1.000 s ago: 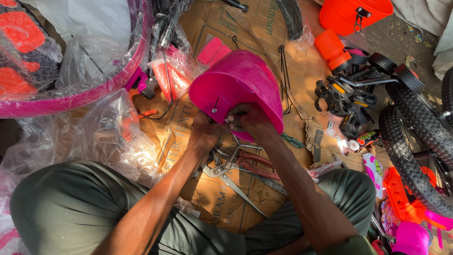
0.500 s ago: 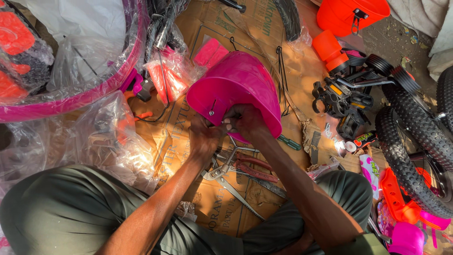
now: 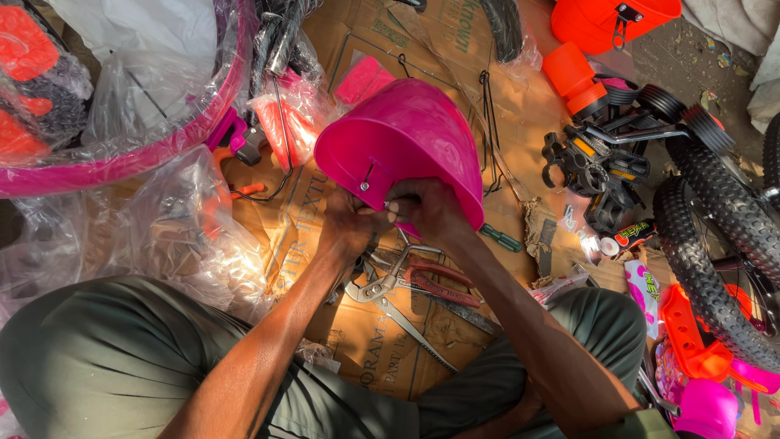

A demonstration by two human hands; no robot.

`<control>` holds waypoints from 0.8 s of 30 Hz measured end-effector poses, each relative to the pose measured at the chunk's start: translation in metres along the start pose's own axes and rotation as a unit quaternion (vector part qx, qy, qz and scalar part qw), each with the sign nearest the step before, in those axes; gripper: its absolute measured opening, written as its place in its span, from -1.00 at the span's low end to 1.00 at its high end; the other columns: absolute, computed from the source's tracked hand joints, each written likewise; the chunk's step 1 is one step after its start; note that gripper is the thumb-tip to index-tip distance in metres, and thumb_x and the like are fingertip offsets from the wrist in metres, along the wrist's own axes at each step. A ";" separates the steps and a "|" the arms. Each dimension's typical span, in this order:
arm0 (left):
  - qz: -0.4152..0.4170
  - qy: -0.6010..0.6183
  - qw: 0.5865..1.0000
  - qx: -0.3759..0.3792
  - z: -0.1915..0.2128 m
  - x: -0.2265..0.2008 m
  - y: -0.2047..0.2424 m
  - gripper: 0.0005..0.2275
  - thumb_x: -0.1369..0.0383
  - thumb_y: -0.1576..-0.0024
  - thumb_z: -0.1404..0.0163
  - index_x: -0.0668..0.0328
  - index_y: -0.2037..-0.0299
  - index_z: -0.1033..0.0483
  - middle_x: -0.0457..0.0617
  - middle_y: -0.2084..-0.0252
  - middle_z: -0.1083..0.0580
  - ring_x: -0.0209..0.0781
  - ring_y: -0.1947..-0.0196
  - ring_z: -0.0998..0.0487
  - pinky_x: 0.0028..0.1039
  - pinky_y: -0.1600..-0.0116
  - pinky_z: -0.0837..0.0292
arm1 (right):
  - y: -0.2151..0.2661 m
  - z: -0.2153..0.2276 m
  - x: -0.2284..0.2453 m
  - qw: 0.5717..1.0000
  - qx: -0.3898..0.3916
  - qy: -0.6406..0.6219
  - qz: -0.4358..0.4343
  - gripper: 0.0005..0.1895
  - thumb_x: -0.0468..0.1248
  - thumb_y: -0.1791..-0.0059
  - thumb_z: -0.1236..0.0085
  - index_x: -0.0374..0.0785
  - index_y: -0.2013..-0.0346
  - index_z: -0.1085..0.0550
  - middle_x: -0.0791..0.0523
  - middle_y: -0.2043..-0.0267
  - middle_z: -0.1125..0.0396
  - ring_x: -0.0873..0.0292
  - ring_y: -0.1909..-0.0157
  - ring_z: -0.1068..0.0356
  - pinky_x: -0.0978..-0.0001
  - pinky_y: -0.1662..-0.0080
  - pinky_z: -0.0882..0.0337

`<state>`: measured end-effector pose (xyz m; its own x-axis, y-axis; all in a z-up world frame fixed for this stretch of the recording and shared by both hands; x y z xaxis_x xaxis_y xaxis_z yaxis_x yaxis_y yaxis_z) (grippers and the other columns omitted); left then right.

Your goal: The person unpacks orange and pink plastic baskets, then attaches metal mounting brackets to each using bolts and a wrench. The person tightens the bolts to secure the brackets and sets the finished baskets aside.

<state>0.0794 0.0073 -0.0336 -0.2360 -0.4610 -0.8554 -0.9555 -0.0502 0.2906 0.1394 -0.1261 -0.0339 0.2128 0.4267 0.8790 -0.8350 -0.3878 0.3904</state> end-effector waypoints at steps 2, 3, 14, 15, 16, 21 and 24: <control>-0.018 -0.019 1.000 0.018 -0.003 -0.006 -0.001 -0.80 0.74 0.00 -0.13 0.40 0.20 -0.54 0.00 0.33 -0.56 -0.33 0.39 -0.51 -0.51 0.35 -0.39 | 0.007 0.003 0.017 0.990 -0.026 0.131 0.054 -0.83 -0.59 0.14 -0.21 -0.35 0.31 -0.58 0.15 0.36 -0.49 0.30 0.30 -0.47 0.43 0.22 -0.54; -0.026 -0.026 0.999 0.027 -0.005 -0.008 0.000 -0.81 0.74 0.00 -0.12 0.40 0.22 -0.54 -0.03 0.35 -0.54 -0.37 0.41 -0.47 -0.52 0.38 -0.34 | 0.011 0.006 0.022 0.978 -0.049 0.192 0.066 -0.82 -0.57 0.16 -0.26 -0.35 0.31 -0.59 0.14 0.37 -0.51 0.30 0.30 -0.47 0.42 0.23 -0.50; -0.027 -0.070 0.997 0.013 0.002 0.010 -0.011 -0.71 0.67 0.06 -0.15 0.35 0.13 -0.49 -0.05 0.30 -0.52 -0.37 0.33 -0.50 -0.55 0.29 -0.43 | -0.012 0.012 0.001 0.987 0.111 -0.021 -0.114 -0.86 -0.41 0.09 -0.31 -0.26 0.26 -0.54 0.14 0.27 -0.49 0.23 0.19 -0.52 0.37 0.07 -0.58; -0.030 -0.079 0.996 0.005 0.002 0.012 -0.011 -0.67 0.66 0.10 -0.17 0.29 0.11 -0.50 -0.09 0.27 -0.56 -0.40 0.30 -0.56 -0.59 0.25 -0.50 | -0.012 0.014 0.000 0.987 0.110 -0.021 -0.117 -0.86 -0.41 0.09 -0.31 -0.27 0.25 -0.54 0.14 0.27 -0.49 0.23 0.18 -0.52 0.36 0.06 -0.58; -0.038 -0.050 0.998 0.013 -0.001 0.012 -0.011 -0.67 0.66 0.10 -0.17 0.29 0.11 -0.50 -0.10 0.25 -0.57 -0.40 0.28 -0.57 -0.58 0.23 -0.53 | -0.012 0.015 -0.002 0.987 0.108 -0.021 -0.120 -0.86 -0.41 0.08 -0.31 -0.28 0.25 -0.55 0.15 0.27 -0.48 0.24 0.18 -0.52 0.36 0.05 -0.58; -0.062 -0.041 0.997 0.022 -0.005 0.002 -0.010 -0.67 0.66 0.10 -0.20 0.36 0.11 -0.50 -0.04 0.23 -0.56 -0.35 0.25 -0.56 -0.52 0.22 -0.54 | -0.005 0.014 -0.002 0.991 0.080 -0.037 -0.103 -0.83 -0.40 0.09 -0.29 -0.30 0.20 -0.59 0.14 0.28 -0.51 0.21 0.21 -0.54 0.38 0.07 -0.60; 0.031 -0.070 0.997 -0.001 -0.003 0.009 -0.009 -0.70 0.65 0.09 -0.17 0.37 0.13 -0.52 0.00 0.28 -0.59 -0.27 0.33 -0.59 -0.44 0.31 -0.53 | 0.000 0.014 0.005 0.995 0.080 -0.045 -0.050 -0.83 -0.39 0.07 -0.29 -0.28 0.18 -0.57 0.16 0.27 -0.50 0.24 0.19 -0.51 0.38 0.09 -0.57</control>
<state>0.0867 0.0011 -0.0424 -0.3165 -0.3356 -0.8873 -0.9380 -0.0284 0.3454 0.1477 -0.1354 -0.0257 0.3423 0.3971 0.8515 -0.7177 -0.4745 0.5098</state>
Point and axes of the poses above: each hand's wrist, its own y-axis away from the middle knuckle, its own z-axis out of the back of the hand, x = y × z, the point moved 9 cm from there along -y, towards the middle knuckle
